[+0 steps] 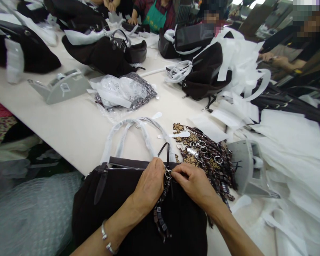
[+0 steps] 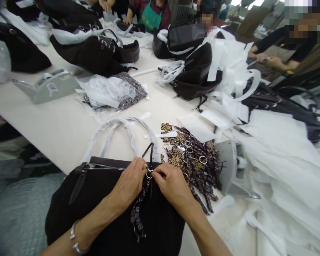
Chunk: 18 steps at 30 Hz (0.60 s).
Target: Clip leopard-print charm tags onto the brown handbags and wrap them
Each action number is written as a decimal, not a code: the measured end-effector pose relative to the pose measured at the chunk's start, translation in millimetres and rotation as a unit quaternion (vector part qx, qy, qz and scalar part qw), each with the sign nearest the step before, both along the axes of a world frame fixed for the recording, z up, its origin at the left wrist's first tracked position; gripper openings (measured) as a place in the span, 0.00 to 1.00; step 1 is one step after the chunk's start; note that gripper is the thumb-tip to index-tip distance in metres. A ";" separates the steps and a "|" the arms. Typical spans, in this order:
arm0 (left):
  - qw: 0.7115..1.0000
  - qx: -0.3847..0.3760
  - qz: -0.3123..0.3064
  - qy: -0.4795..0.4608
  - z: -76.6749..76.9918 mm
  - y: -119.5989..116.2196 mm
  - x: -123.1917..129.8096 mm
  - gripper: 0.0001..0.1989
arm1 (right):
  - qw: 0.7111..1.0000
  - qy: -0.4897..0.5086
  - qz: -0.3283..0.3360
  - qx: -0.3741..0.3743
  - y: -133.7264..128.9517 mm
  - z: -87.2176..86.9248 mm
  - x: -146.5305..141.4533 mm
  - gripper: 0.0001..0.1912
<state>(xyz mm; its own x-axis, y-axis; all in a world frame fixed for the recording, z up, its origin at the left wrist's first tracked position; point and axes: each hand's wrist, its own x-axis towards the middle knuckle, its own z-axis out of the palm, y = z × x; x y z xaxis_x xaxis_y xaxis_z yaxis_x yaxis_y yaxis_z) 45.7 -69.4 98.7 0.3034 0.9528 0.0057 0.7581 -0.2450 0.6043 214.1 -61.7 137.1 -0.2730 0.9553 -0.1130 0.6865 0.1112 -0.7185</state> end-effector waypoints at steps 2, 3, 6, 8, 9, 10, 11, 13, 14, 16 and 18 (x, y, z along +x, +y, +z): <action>1.000 0.014 0.006 0.023 -1.6 -1.8 2.3 0.07 | 0.999 -0.017 -0.027 -0.017 2.7 -2.0 -2.2 0.06; 0.999 0.021 0.006 0.037 -2.4 -2.8 3.3 0.07 | 0.999 -0.021 -0.032 -0.022 4.3 -3.2 -3.1 0.05; 0.997 0.033 0.011 0.064 -4.3 -4.9 5.5 0.08 | 0.999 -0.022 -0.014 -0.026 10.6 -6.8 -3.7 0.08; 0.997 0.035 0.018 0.064 -5.5 -5.3 6.3 0.07 | 0.999 -0.026 0.007 -0.029 15.7 -8.8 -2.7 0.10; 0.997 0.035 0.021 0.060 -6.2 -5.2 6.5 0.07 | 0.999 -0.028 0.017 -0.035 18.5 -9.6 -2.1 0.10; 0.998 0.034 0.024 0.056 -7.1 -5.0 6.6 0.07 | 0.998 -0.030 0.025 -0.044 21.1 -10.3 -1.6 0.10; 0.998 0.032 0.027 0.052 -8.0 -4.7 6.6 0.07 | 0.997 -0.031 0.028 -0.059 23.7 -10.7 -1.3 0.09; 0.998 0.029 0.032 0.042 -9.9 -3.9 6.3 0.06 | 0.993 -0.032 0.014 -0.110 28.0 -11.1 -1.3 0.07; 0.998 0.029 0.035 0.036 -10.7 -3.5 6.0 0.06 | 0.989 -0.031 -0.002 -0.143 29.7 -11.1 -1.5 0.07; 0.999 0.027 0.034 0.021 -11.6 -2.5 5.2 0.05 | 0.978 -0.022 -0.038 -0.203 32.1 -11.2 -2.1 0.06; 0.999 0.019 0.028 -0.007 -11.0 -1.2 4.4 0.05 | 0.969 -0.004 -0.062 -0.239 33.4 -12.1 -1.9 0.06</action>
